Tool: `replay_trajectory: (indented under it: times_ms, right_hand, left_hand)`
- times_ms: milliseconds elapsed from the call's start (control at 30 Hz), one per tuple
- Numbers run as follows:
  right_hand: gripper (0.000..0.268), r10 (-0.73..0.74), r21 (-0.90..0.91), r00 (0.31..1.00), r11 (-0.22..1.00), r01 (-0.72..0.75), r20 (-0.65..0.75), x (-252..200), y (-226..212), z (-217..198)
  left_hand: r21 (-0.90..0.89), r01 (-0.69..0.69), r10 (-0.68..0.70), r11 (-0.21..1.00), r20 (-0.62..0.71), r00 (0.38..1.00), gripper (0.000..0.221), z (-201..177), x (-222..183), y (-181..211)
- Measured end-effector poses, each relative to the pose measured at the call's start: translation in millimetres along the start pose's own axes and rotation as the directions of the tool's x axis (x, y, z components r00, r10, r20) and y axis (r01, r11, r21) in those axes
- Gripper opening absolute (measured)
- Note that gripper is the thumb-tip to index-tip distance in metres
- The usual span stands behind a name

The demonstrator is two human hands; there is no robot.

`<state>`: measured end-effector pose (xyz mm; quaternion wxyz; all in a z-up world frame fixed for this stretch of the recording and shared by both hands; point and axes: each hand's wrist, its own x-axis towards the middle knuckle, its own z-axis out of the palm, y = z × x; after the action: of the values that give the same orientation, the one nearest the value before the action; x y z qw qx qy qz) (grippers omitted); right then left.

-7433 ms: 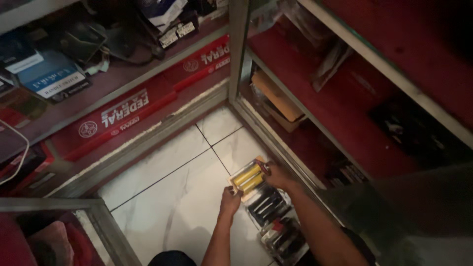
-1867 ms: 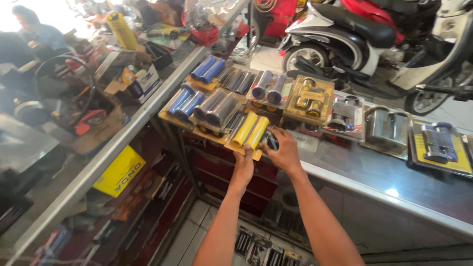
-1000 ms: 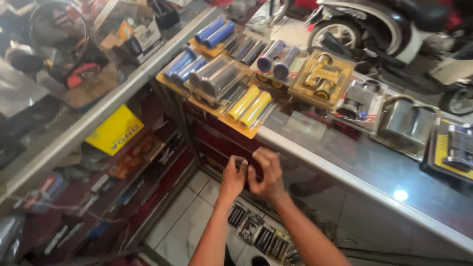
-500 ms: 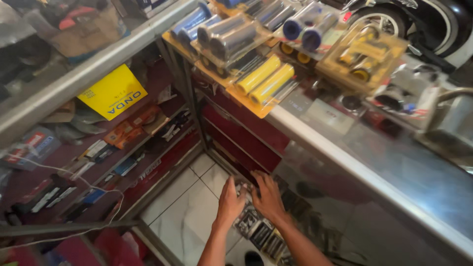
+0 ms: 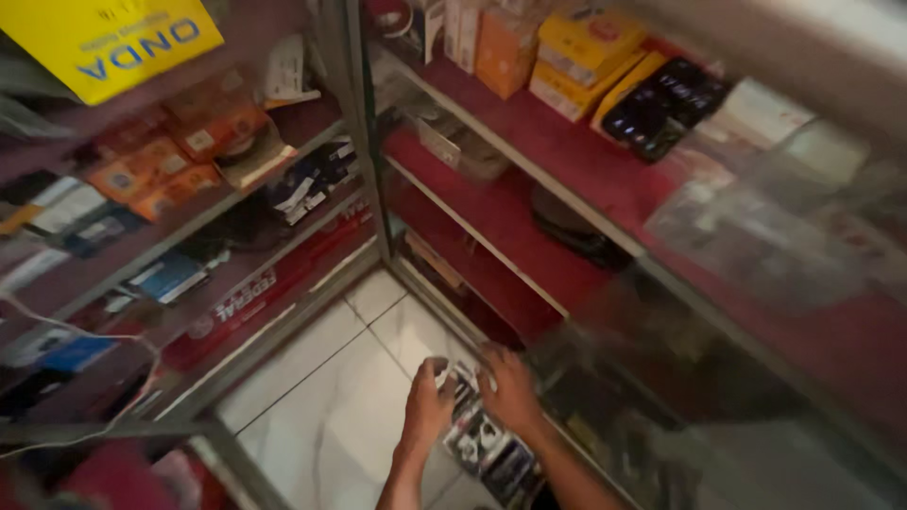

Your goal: The person repeatedly picks up packaged cylindrical items from a lower shelf and places them on a glass display counter. They arrange the items in rows and also hang some packages on a wall grid rack.

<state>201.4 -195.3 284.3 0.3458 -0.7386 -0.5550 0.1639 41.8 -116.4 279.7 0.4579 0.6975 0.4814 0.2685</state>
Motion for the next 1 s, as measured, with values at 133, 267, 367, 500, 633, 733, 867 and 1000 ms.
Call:
replay_trajectory:
  times_ms: [133,267,367,500,633,733,867,1000]
  right_hand:
    - [0.043,-0.086,-0.043,0.996,0.995,0.085,-0.025,1.6,52.6,65.5]
    - [0.046,-0.084,-0.102,0.995,0.991,0.089,0.051,8.0,96.5,112.5]
    - [0.053,-0.054,-0.139,0.990,0.988,0.072,0.130,9.3,127.7,154.3]
    - [0.049,-0.043,-0.105,0.989,0.993,0.058,0.143,24.1,173.5,196.7]
    - [0.048,0.007,-0.096,0.987,0.995,0.009,0.159,39.5,222.1,236.0]
    - [0.052,0.002,-0.116,0.975,0.993,0.024,0.224,40.6,256.9,259.9]
    - [0.052,0.081,-0.034,0.948,0.997,-0.074,0.309,28.5,287.0,293.3]
    - [0.052,0.321,-0.185,0.831,0.947,-0.264,0.454,26.2,298.6,303.8]
  left_hand:
    - [-0.038,0.034,-0.034,0.999,0.009,0.999,0.031,27.4,5.7,-66.9]
    - [0.000,0.046,-0.046,0.999,-0.006,0.999,0.031,47.5,13.4,-128.0]
    - [-0.023,-0.033,0.032,0.999,-0.039,0.999,0.031,64.3,20.8,-180.0]
    - [-0.054,-0.016,0.014,0.998,-0.022,1.000,0.031,83.1,27.0,-243.0]
    - [-0.080,0.072,-0.075,0.994,-0.028,0.997,0.033,107.5,31.9,-289.4]
    - [-0.119,0.209,-0.207,0.971,0.027,0.978,0.037,120.4,35.0,-314.9]
    - [-0.147,0.457,-0.456,0.877,0.045,0.889,0.047,137.0,27.9,-350.6]
    - [-0.223,0.554,-0.564,0.802,0.023,0.826,0.055,158.9,26.1,-382.4]
